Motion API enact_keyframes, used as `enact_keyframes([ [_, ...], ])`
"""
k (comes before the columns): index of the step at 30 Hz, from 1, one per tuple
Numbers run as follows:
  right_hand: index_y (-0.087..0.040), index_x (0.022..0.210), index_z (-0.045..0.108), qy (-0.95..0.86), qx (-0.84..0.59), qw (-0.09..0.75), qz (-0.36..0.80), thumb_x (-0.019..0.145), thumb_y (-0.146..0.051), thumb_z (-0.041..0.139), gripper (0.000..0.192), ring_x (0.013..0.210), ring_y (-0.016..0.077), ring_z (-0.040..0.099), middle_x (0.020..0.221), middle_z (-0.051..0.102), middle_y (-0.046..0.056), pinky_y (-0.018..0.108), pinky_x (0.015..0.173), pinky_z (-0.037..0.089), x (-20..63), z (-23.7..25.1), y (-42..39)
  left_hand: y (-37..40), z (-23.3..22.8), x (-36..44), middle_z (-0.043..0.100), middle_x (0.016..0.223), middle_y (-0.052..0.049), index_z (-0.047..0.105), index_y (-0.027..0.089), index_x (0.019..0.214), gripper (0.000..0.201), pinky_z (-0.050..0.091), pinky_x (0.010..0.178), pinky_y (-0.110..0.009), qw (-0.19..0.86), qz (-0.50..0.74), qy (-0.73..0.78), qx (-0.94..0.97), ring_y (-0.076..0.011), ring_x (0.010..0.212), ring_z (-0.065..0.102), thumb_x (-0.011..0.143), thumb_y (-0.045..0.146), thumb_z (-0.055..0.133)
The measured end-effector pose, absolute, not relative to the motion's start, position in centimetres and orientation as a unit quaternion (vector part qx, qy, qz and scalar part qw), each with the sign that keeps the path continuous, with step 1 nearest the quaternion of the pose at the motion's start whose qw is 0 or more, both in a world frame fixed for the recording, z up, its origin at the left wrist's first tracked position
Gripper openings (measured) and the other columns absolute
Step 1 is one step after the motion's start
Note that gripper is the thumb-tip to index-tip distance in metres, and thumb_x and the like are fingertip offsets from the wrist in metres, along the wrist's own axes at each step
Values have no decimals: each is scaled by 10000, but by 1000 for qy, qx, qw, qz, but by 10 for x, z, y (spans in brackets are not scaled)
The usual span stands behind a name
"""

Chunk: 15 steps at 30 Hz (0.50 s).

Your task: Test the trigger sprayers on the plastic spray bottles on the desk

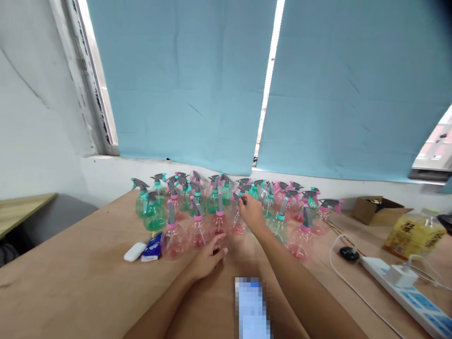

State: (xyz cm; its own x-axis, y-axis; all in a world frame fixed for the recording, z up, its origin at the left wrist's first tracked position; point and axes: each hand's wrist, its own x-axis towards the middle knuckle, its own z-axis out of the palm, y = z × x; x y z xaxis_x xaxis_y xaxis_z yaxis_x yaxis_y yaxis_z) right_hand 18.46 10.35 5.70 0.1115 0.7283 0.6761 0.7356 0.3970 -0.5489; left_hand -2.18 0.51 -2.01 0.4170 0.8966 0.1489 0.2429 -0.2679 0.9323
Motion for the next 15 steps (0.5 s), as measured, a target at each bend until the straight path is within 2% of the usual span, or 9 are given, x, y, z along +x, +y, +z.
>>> enact_keyframes([
  [8, -226, 1105, 655, -681, -524, 510, -45, 899, -306, 528, 255, 833, 238, 690, 929, 738, 62, 332, 778, 489, 195, 54, 72, 4, -17, -21, 624, 806, -5, 410, 225, 1447, 607, 452, 766, -307, 447, 349, 414, 712, -182, 785, 589, 934, 520, 548],
  [11, -222, 1074, 665, -687, -484, 540, -29, 900, -326, 520, 249, 860, 224, 684, 962, 732, 64, 319, 791, 497, 199, 48, 54, 3, -14, -21, 618, 801, -6, 412, 221, 1445, 620, 444, 737, -297, 450, 347, 418, 708, -179, 771, 580, 927, 534, 551],
  [15, -198, 1048, 662, -684, -411, 602, 14, 875, -342, 555, 249, 802, 205, 640, 942, 704, 76, 318, 760, 498, 201, 42, 41, 5, -13, -21, 626, 808, -7, 396, 212, 1455, 651, 437, 718, -287, 457, 346, 416, 706, -174, 758, 576, 921, 547, 559],
])
